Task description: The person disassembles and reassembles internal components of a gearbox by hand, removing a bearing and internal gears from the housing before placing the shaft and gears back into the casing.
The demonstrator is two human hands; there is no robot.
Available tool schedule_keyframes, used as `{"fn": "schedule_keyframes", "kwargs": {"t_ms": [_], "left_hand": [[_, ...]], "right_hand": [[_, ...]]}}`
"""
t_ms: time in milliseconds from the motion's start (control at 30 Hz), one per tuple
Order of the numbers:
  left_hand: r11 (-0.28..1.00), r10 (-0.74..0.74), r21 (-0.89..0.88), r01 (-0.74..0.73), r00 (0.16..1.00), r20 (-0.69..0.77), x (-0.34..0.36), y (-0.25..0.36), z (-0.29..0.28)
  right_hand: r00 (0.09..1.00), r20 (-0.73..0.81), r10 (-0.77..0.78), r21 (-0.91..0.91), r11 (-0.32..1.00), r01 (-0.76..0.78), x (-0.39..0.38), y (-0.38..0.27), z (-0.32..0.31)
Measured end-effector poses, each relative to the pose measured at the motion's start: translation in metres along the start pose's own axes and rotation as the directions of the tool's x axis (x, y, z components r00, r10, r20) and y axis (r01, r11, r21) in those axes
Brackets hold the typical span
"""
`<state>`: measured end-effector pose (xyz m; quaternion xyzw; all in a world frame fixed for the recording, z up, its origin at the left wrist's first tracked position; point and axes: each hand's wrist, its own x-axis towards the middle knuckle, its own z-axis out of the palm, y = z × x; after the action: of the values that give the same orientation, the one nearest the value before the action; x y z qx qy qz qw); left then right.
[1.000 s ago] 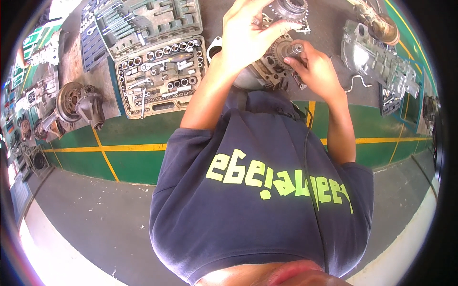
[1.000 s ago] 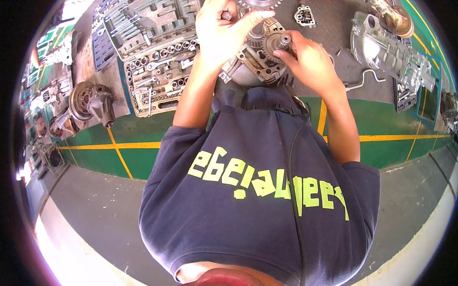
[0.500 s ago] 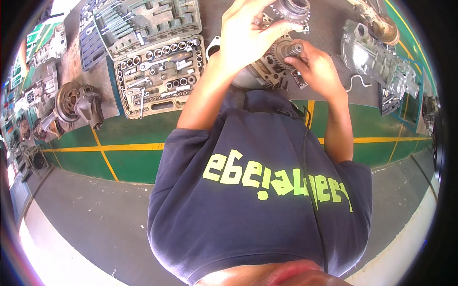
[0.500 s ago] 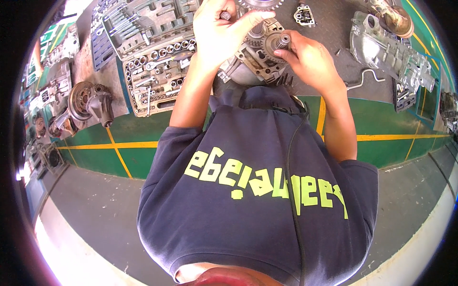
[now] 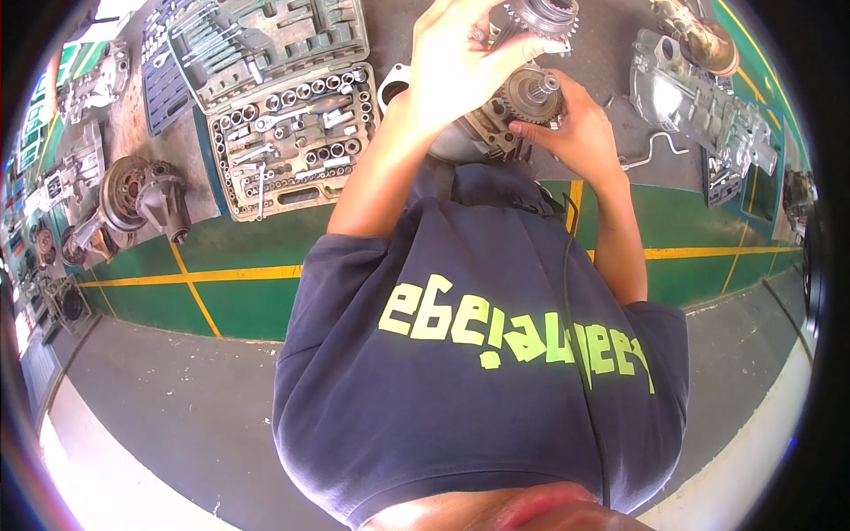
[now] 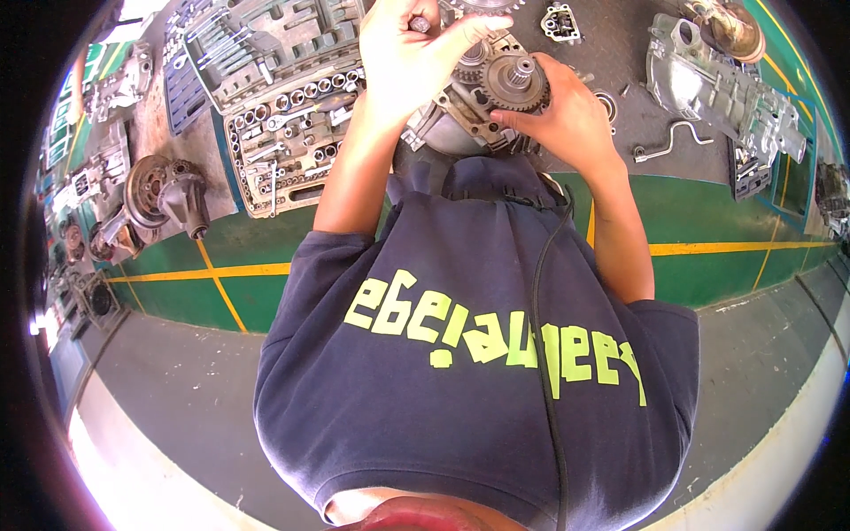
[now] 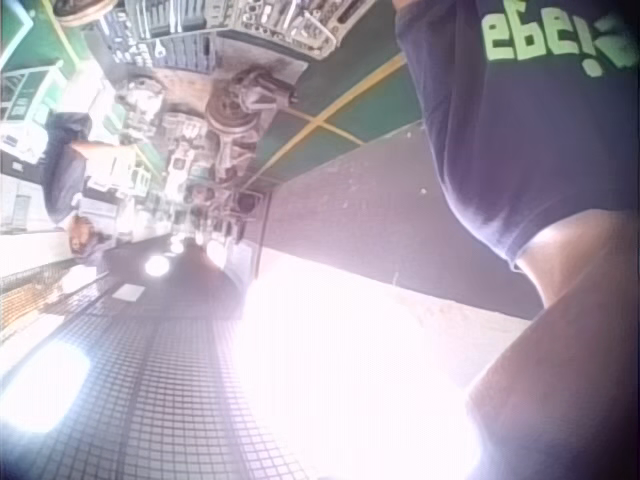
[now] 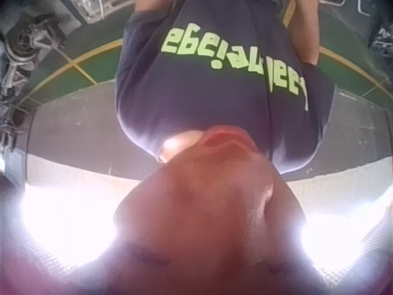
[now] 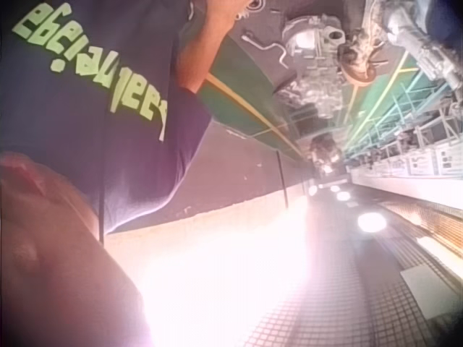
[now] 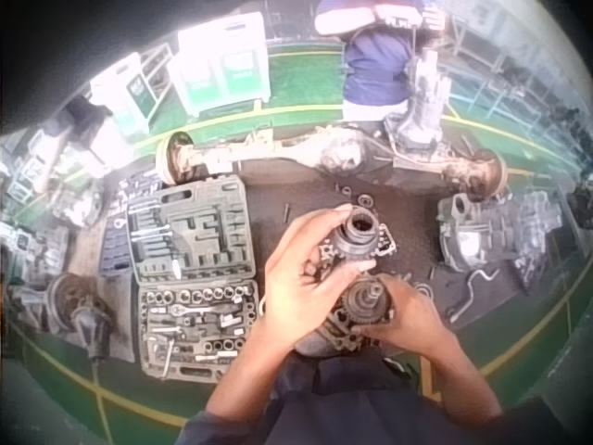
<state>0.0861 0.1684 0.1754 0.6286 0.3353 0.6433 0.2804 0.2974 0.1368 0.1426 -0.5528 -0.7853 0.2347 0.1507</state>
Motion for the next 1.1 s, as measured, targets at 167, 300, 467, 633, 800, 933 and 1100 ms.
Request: {"fn": "schedule_keyframes", "kwargs": {"t_ms": [167,300,467,633,800,933,1100], "left_hand": [[0.994,0.027,0.102,-0.026,1.0,-0.009,0.0,0.003,-0.002],[0.996,0.087,0.022,-0.086,0.995,-0.04,0.0,-0.003,0.0],[0.999,-0.04,0.009,0.04,0.999,-0.017,-0.004,0.002,-0.003],[0.993,-0.039,0.116,0.028,0.995,0.095,0.01,0.014,-0.015],[0.995,-0.015,0.102,-0.001,0.987,0.157,0.014,0.009,-0.017],[0.985,-0.171,0.033,0.168,0.97,0.174,0.004,0.008,-0.016],[0.983,-0.172,-0.024,0.181,0.964,0.205,-0.004,-0.004,-0.018]], "right_hand": [[0.996,0.056,0.068,0.016,0.997,-0.069,0.0,-0.007,-0.002],[0.992,0.084,0.094,0.026,0.995,-0.097,0.001,-0.013,-0.007],[0.996,0.065,0.062,0.057,0.996,-0.065,0.0,-0.01,-0.005],[0.997,0.051,0.056,0.079,0.995,-0.06,-0.003,-0.009,-0.006],[0.997,0.032,0.068,0.047,0.996,-0.07,-0.005,-0.006,-0.002],[0.996,0.065,0.061,0.055,0.996,-0.065,-0.006,-0.008,-0.009],[0.998,0.036,0.055,0.215,0.975,-0.061,-0.008,0.002,-0.037]]}}
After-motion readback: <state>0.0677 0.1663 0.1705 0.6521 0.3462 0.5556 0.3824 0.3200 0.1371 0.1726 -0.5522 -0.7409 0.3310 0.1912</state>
